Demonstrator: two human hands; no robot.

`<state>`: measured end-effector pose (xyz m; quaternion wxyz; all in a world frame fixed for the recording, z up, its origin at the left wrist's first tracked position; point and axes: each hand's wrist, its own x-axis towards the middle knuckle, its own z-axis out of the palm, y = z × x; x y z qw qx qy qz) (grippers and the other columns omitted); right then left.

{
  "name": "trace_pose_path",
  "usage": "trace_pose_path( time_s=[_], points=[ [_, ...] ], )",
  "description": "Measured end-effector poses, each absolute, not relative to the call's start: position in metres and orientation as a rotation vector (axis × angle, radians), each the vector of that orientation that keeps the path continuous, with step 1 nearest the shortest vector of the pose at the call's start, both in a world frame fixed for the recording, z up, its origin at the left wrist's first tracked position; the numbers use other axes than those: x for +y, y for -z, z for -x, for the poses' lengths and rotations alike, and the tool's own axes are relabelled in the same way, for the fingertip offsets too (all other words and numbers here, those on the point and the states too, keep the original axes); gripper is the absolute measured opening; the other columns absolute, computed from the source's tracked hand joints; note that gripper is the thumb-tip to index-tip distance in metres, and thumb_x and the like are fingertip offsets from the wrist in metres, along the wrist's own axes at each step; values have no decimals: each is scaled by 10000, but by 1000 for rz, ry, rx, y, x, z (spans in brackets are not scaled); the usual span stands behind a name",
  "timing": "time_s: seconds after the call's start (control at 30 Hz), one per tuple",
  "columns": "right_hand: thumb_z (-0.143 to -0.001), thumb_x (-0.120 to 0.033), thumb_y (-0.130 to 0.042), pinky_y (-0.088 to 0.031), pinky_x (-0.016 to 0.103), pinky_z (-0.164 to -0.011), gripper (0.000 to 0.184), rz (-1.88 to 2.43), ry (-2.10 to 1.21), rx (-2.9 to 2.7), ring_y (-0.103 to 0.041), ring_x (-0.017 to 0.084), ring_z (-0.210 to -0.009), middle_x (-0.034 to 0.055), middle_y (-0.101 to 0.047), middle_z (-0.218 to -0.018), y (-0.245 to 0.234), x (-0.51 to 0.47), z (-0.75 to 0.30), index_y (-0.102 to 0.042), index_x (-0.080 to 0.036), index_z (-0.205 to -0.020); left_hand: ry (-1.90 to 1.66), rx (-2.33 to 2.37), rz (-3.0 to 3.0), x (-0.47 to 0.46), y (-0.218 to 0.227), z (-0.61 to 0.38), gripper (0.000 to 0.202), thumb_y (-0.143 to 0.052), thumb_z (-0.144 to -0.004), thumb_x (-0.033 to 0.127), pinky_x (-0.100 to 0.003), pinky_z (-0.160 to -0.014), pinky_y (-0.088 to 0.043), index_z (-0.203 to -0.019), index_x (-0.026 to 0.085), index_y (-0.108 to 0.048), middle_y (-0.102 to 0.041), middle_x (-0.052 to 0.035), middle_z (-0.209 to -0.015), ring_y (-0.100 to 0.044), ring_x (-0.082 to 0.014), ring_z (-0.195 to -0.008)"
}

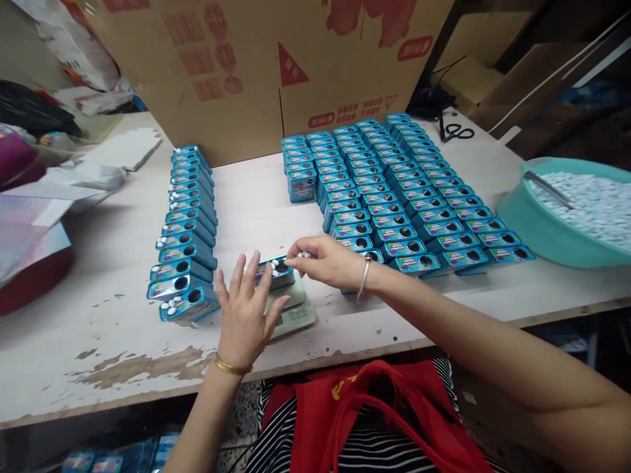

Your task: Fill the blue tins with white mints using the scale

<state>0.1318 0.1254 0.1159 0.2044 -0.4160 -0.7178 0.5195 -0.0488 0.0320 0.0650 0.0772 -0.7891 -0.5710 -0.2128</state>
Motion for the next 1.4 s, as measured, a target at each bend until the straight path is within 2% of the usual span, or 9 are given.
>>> trace_pose_path(
  time_s=[0.17, 0.33, 0.5, 0.67, 0.83, 0.93, 1.03, 1.13, 1.4],
  points=[
    [-828, -187, -610, -316, 210, -616, 96, 1216, -1132, -2379, -454, 79, -627, -13, -568, -652, -131, 138, -112, -675, -118, -814, 691, -1727, 2370, 40, -61, 42, 467, -488, -903, 367, -586, -1133, -86, -1343, 235, -407, -333, -112, -1471, -222, -292, -1399],
    [-792, -154, -647, -341, 213, -659, 147, 1216, -1078, -2528, -509, 109, -717, 18, -603, -761, -132, 139, -103, -677, -120, -932, 802, -1745, 2330, 37, -57, 43, 471, -518, -891, 329, -579, -1132, -124, -1335, 220, -404, -365, -135, -1448, -247, -284, -1391],
    [-782, -135, -659, -344, 220, -666, 207, 1243, -1046, -2519, -498, 102, -686, 6, -580, -743, -133, 139, -101, -657, -122, -989, 820, -1774, 2332, 34, -54, 45, 493, -524, -886, 341, -582, -1127, -138, -1350, 250, -385, -363, -126, -1451, -251, -286, -1389],
    [-798, -129, -628, -345, 221, -643, 68, 1217, -1203, -2254, -472, 82, -636, -9, -564, -696, -134, 138, -112, -648, -108, -859, 732, -1767, 2330, 37, -54, 42, 487, -520, -887, 349, -592, -1125, -115, -1348, 253, -393, -338, -117, -1467, -222, -293, -1398],
    [-834, -273, -569, -246, 196, -460, 148, 1135, -1916, -1514, -392, 41, -475, -19, -550, -665, -123, 117, -142, -582, -129, -803, 717, -1793, 2336, 37, -64, 44, 559, -514, -886, 396, -598, -1130, -102, -1393, 268, -316, -273, -111, -1499, -193, -296, -1407],
    [-734, -257, -665, -246, 188, -445, 176, 1143, -2159, -1125, -431, 36, -502, 15, -605, -745, -111, 95, -164, -605, -130, -840, 879, -1875, 2189, 30, -74, 55, 508, -500, -896, 381, -578, -1131, -182, -1368, 275, -345, -343, -98, -1456, -260, -278, -1384],
    [-670, -225, -712, -286, 180, -461, 232, 1234, -2224, -917, -481, 45, -539, 35, -631, -760, -97, 74, -182, -622, -128, -862, 1046, -1944, 2061, 18, -80, 70, 383, -488, -907, 300, -531, -1108, -297, -1288, 277, -451, -445, -67, -1362, -359, -254, -1328],
    [-680, -262, -717, -251, 173, -435, 250, 1294, -2213, -911, -467, 40, -513, 34, -625, -723, -85, 61, -191, -626, -121, -864, 1150, -1965, 2021, 5, -77, 79, 332, -513, -893, 244, -503, -1069, -367, -1223, 273, -516, -502, -61, -1283, -434, -247, -1260],
    [-723, -282, -680, -287, 168, -437, 225, 1264, -2072, -1147, -456, 32, -504, 7, -607, -712, -85, 60, -180, -617, -129, -876, 1167, -2034, 2023, -13, -58, 74, 274, -512, -889, 229, -479, -1017, -398, -1160, 225, -548, -542, -99, -1204, -487, -240, -1180]
  ],
)
